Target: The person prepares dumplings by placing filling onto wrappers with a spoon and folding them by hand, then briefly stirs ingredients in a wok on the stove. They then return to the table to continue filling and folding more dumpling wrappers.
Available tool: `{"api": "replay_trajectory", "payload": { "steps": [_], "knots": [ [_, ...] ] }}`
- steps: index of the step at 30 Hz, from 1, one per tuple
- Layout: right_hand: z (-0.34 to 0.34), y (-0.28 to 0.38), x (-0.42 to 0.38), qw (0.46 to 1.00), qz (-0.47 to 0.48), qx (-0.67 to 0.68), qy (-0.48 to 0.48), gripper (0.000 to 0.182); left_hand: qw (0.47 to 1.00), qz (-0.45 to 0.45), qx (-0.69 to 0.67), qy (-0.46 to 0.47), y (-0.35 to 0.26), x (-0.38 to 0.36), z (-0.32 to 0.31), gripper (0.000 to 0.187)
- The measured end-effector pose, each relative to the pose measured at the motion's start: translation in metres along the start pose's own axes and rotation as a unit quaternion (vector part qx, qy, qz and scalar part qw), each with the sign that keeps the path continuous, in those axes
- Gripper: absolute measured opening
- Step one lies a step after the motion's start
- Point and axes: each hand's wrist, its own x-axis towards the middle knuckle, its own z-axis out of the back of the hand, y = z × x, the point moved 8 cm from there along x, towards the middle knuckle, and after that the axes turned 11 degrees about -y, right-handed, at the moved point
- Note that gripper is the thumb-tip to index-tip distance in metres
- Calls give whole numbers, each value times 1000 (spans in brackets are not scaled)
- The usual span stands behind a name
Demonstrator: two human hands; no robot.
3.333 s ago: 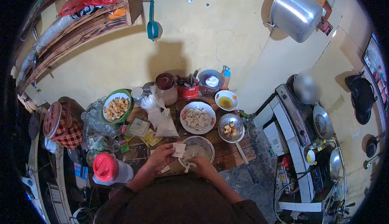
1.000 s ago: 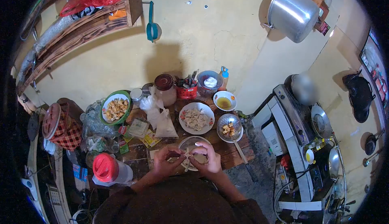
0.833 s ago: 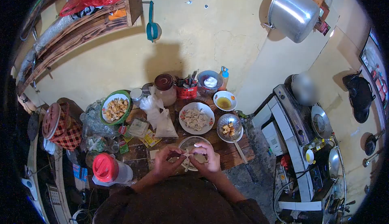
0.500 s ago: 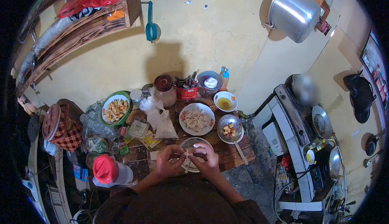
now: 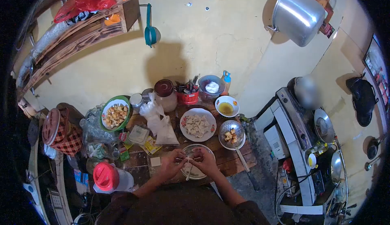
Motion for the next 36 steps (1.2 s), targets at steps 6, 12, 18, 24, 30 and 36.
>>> {"api": "replay_trajectory", "payload": {
  "steps": [6, 12, 18, 24, 30, 36],
  "knots": [
    [20, -46, 58, 984, 88, -138, -64, 29, 999, 18, 4, -35, 28, 8, 10, 32],
    [61, -69, 139, 932, 124, -254, -227, 21, 996, 10, 90, -15, 39, 11, 30, 39],
    [57, -88, 204, 875, 191, -375, -241, 18, 993, 11, 118, -10, 47, 6, 42, 38],
    [58, -132, 236, 875, 133, -422, -196, 14, 989, 5, 147, -8, 73, 0, 60, 38],
    [50, -153, 245, 875, 96, -456, -131, 27, 976, 36, 215, 6, 84, -2, 71, 38],
    [51, -150, 240, 829, 53, -553, -72, 41, 973, 35, 226, -14, 95, 2, 73, 36]
  ]
}}
